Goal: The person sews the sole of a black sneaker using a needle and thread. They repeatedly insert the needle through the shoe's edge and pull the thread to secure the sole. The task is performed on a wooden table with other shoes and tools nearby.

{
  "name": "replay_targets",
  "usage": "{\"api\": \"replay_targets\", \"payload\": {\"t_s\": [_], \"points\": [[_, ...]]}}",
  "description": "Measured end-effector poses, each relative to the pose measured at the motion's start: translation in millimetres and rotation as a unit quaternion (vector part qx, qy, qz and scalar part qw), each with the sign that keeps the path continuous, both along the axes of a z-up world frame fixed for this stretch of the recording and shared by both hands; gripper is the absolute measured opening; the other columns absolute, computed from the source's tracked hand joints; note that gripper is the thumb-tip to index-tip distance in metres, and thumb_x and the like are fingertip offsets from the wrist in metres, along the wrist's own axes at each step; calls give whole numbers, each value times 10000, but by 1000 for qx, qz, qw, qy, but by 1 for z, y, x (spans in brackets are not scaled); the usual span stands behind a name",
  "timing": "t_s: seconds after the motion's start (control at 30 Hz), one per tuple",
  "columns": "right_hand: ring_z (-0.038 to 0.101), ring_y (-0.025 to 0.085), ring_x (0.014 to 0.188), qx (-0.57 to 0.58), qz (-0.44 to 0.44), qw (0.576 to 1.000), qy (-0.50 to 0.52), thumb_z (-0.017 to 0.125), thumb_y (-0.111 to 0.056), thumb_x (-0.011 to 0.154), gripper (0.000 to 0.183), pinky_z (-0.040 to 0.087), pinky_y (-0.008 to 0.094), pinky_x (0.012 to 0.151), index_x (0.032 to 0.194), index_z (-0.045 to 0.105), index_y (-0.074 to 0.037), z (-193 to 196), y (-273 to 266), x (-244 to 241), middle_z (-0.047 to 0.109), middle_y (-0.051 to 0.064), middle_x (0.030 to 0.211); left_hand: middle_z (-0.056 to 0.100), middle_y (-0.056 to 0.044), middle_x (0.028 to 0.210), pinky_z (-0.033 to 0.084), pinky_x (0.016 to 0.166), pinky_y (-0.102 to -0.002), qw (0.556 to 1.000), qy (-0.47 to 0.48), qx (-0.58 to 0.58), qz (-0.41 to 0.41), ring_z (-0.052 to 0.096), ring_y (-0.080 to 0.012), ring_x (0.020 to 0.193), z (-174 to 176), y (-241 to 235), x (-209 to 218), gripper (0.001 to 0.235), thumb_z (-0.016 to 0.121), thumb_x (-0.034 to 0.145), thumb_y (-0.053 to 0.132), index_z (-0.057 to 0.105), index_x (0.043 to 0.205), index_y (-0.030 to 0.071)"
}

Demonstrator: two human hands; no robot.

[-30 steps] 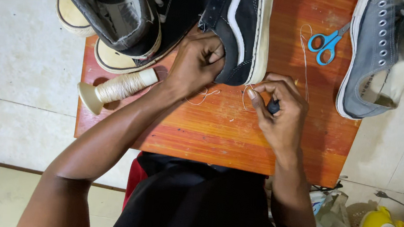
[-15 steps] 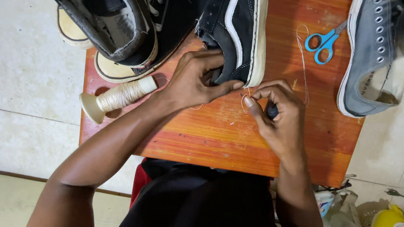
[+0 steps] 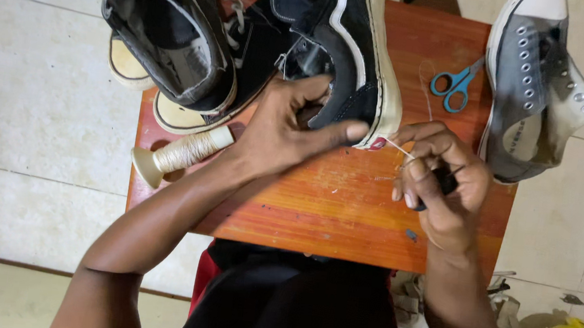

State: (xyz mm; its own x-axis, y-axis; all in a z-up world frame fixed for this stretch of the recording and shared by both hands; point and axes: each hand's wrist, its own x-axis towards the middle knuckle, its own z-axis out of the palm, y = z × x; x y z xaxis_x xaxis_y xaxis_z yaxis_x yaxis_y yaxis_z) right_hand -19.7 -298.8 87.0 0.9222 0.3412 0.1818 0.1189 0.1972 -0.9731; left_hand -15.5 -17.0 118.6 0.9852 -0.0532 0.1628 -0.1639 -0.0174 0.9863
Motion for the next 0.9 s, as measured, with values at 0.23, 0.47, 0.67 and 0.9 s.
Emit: {"api": "replay_targets", "payload": {"t_s": [0.23,0.47,0.67,0.9], "points": [[556,4,467,56,31,998,15,713,-134,1178,199,707,339,576,1167,613,37,10,-5,31,755,368,1274,743,32,811,570,748,-197,993,5,-110,-44,611,-7,822,-3,4,9,245,1017,1023,110,774,1027,137],[561,10,440,67,29,997,-4,733,-145,1148,200,692,317,546,1123,629,24,11,-1,34,757,390,1323,721,36,806,525,745,-174,983,-29,-182,-27,595,-22,813,-18,-6,7,237,994,1027,27,779,1040,125],[535,-9,385,39,29,999,-10,720,-111,1139,179,693,328,506,1102,644,47,13,-2,22,782,388,1230,655,33,729,463,674,-197,985,-51,-165,-5,537,-16,773,-44,-9,7,273,995,1012,11,745,962,109],[559,16,389,15,51,997,51,772,-60,1095,174,632,272,452,1041,665,67,29,4,11,763,282,1029,688,8,728,447,673,-227,990,-44,-134,25,557,-47,746,-38,-18,4,245,986,1030,74,757,952,110]]}}
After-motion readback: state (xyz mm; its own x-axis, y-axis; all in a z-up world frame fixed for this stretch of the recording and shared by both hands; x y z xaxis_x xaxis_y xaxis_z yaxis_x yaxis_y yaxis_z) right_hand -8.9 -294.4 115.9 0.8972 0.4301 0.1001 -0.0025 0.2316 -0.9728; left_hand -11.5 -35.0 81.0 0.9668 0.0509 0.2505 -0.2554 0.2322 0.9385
